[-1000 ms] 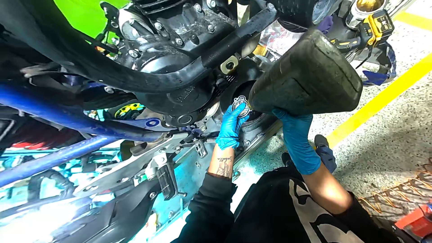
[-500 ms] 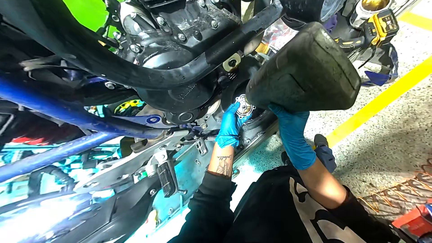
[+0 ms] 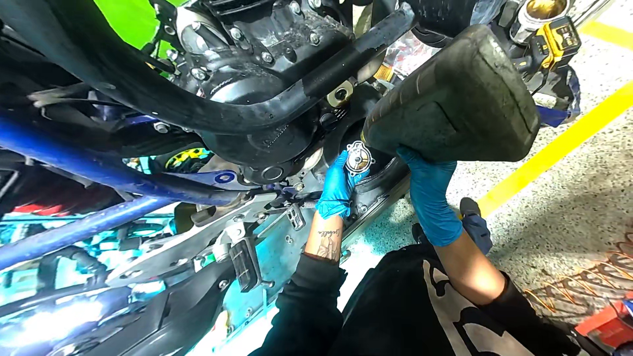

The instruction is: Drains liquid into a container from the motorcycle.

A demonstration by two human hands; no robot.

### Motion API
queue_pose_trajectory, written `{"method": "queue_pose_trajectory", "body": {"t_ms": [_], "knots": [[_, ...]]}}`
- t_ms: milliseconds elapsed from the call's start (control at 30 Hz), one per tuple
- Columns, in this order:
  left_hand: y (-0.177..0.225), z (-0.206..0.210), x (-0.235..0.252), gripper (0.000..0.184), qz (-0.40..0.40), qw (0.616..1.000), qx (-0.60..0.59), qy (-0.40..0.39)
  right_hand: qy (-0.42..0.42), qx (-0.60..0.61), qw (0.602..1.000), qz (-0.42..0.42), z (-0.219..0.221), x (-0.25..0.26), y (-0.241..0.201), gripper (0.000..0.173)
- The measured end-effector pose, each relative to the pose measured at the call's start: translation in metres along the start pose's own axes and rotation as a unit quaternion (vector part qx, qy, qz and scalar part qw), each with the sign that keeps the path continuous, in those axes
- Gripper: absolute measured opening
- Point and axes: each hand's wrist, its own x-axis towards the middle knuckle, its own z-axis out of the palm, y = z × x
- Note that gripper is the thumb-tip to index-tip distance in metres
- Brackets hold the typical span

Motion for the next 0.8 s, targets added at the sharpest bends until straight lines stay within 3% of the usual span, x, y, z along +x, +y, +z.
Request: {"method": "queue_pose_trajectory", "body": {"t_ms": [333, 467, 667, 800], "knots": [[0.001, -0.003, -0.002, 0.042, 0.001, 1.000, -0.005, -0.008, 0.000, -0.005, 1.000, 0.002, -0.002, -0.006, 0.013, 0.056], [-0.002, -0.006, 0.000, 0.046, 0.007, 0.998, 0.048, -0.028, -0.011, 0.009, 1.000, -0.008, 0.001, -0.008, 0.010, 0.054], [-0.006, -0.004, -0.001, 0.024, 0.091, 0.988, 0.125, 0.022, -0.016, 0.019, 1.000, 0.010, 0.017, -0.010, -0.014, 0.050], [0.000, 0.005, -0.005, 0.029, 0.045, 0.991, 0.094, 0.085, -0.014, 0.015, 1.000, 0.014, 0.008, -0.007, -0.010, 0.050]]}}
